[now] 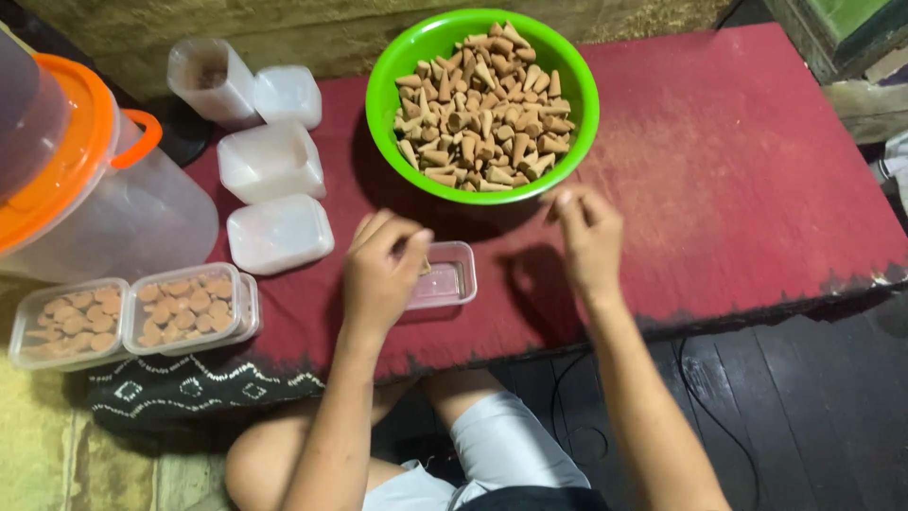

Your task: Packing incense cones from a large green bowl into small clear plastic containers and arranging them neatly.

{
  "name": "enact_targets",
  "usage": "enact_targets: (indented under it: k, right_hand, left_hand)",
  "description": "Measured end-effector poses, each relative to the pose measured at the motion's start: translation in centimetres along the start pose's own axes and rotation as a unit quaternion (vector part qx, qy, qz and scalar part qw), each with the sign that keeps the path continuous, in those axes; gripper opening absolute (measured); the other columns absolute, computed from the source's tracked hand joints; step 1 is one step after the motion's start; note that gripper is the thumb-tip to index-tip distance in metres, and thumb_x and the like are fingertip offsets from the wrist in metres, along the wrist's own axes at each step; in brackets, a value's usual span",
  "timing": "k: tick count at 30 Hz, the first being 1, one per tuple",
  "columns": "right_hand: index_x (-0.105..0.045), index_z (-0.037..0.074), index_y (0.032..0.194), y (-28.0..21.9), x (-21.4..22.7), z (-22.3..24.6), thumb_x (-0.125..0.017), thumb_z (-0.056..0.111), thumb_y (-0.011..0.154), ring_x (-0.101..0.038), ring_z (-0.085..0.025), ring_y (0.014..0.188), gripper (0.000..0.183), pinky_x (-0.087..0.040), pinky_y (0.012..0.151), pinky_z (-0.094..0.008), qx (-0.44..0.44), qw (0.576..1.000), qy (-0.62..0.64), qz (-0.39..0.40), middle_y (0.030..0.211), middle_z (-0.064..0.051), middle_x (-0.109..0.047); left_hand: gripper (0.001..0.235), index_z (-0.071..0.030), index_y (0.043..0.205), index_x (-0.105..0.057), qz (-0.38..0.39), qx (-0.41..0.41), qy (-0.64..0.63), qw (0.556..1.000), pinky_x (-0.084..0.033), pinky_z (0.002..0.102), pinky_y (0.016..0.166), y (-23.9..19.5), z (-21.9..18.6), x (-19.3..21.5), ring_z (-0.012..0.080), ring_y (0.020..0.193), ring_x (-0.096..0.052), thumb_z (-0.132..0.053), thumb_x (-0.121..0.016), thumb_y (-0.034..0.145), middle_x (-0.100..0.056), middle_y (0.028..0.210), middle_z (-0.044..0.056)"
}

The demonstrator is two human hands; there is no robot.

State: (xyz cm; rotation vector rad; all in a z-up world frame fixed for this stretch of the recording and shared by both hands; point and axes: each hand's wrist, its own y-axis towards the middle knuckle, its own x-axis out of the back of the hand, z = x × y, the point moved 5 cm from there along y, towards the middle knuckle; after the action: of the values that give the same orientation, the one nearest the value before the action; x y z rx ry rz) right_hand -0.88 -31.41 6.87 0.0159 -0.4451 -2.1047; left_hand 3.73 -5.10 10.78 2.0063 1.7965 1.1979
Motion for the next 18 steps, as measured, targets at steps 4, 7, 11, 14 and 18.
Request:
enact_targets:
  k: [4,7,11,14,18]
  right_hand:
    - [-0.078,0.014,0.115,3.8,1.6,1.7,-0.058,0.011,0.102,-0.061,-0.022,0.078,0.023,-0.050,0.074,-0.036,0.051,0.986,-0.158,0.034,0.084,-0.012,-0.070]
    - [-0.078,0.014,0.117,5.3,1.6,0.9,-0.061,0.015,0.101,-0.062,-0.028,0.082,0.023,-0.050,0.078,-0.041,0.067,0.965,-0.252,0.040,0.086,-0.012,-0.068]
    - [-0.080,0.023,0.113,6.1,1.3,-0.7,-0.066,0.023,0.097,-0.063,-0.032,0.088,0.021,-0.052,0.081,-0.048,0.038,0.938,-0.339,0.066,0.085,-0.007,-0.068]
    - [-0.081,0.026,0.111,6.4,1.1,-1.7,-0.068,0.023,0.095,-0.063,-0.031,0.087,0.021,-0.053,0.081,-0.048,0.048,0.933,-0.350,0.067,0.083,-0.006,-0.066]
    - [-0.081,0.021,0.104,5.9,0.7,-1.3,-0.072,0.022,0.093,-0.061,-0.035,0.087,0.014,-0.052,0.079,-0.049,0.079,0.928,-0.361,0.049,0.081,-0.011,-0.060]
  left_hand:
    - [0.006,-0.014,0.086,-0.072,0.085,-0.042,0.018,0.995,-0.050,0.041,0.083,3.9,-1.1,-6.3,0.0303,0.086,-0.060,-0.020,-0.074,0.089,-0.062,0.081,0.005]
    - [0.010,-0.012,0.090,-0.074,0.118,-0.045,0.067,0.990,-0.048,0.046,0.082,6.2,-1.3,-10.9,0.0335,0.089,-0.059,-0.021,-0.075,0.086,-0.063,0.084,0.009]
    - [0.010,-0.011,0.084,-0.070,0.126,-0.013,0.098,0.987,-0.049,0.048,0.082,7.4,0.5,-14.9,0.0358,0.090,-0.058,-0.020,-0.072,0.082,-0.061,0.086,0.010]
    - [0.012,-0.015,0.083,-0.067,0.125,0.013,0.089,0.988,-0.050,0.044,0.080,7.6,1.2,-15.6,0.0319,0.091,-0.058,-0.024,-0.075,0.079,-0.059,0.087,0.006]
    - [0.010,-0.018,0.080,-0.069,0.117,0.007,0.108,0.987,-0.050,0.042,0.081,7.7,0.1,-15.1,0.0279,0.093,-0.056,-0.027,-0.074,0.080,-0.058,0.086,0.004]
